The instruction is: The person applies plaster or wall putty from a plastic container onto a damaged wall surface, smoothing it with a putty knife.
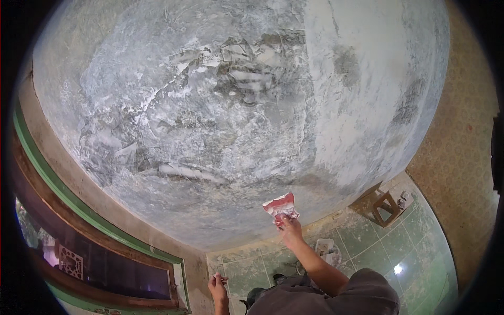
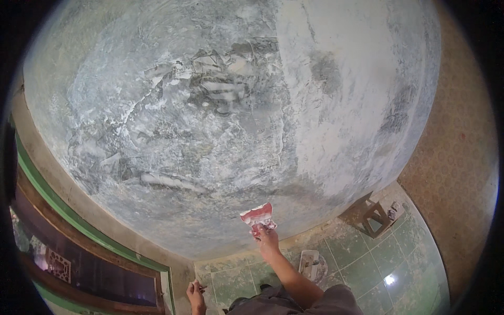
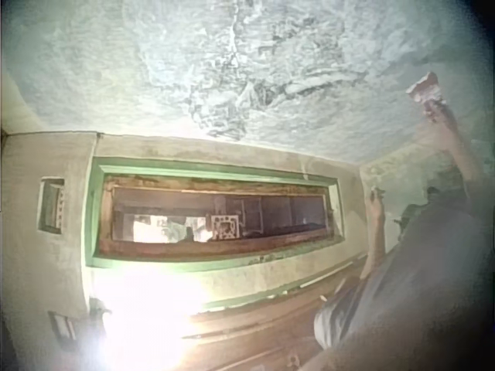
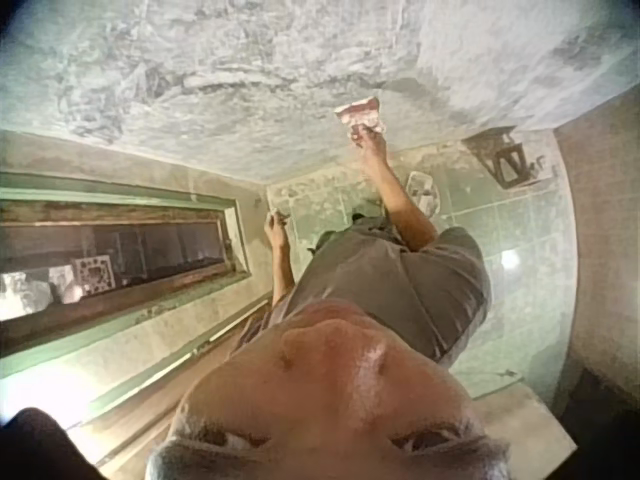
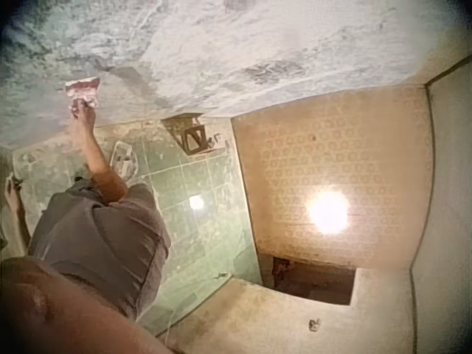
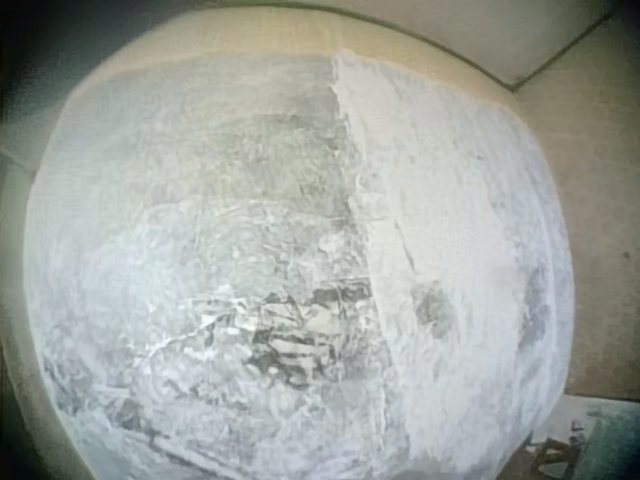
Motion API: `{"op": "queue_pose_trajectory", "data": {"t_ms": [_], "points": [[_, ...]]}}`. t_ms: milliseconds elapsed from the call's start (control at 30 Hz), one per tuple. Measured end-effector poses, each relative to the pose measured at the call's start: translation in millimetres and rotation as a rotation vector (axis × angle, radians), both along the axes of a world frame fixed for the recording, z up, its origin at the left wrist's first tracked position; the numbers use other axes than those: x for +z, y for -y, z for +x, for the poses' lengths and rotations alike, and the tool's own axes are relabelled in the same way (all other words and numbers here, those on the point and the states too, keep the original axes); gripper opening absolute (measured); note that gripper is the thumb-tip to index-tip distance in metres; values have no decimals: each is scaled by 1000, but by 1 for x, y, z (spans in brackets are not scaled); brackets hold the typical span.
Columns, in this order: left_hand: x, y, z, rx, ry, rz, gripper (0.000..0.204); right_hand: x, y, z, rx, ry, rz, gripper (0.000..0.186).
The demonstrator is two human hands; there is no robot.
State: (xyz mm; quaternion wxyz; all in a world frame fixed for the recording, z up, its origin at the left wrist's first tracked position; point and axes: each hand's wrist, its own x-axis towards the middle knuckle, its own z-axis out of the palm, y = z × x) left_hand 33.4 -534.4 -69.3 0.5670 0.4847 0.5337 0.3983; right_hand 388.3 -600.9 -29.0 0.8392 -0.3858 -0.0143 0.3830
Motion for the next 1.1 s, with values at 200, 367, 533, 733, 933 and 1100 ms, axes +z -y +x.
{"op": "queue_pose_trajectory", "data": {"t_ms": [200,367,533,733,933,1100], "points": [[43,-74,48,-137,95,222,51,2,-19,16,-207,-11,-11,18],[83,-141,87,-354,135,231,55,-2,-33,31,-415,-24,-23,16],[142,-204,111,-539,166,425,49,53,-69,28,-616,-3,28,11],[207,-263,153,-777,122,612,38,70,-76,31,-704,122,189,11],[252,-273,189,-888,141,928,26,56,-71,24,-871,10,107,11],[287,-270,220,-744,-34,1297,47,11,-45,45,-1023,-58,192,22]]}}
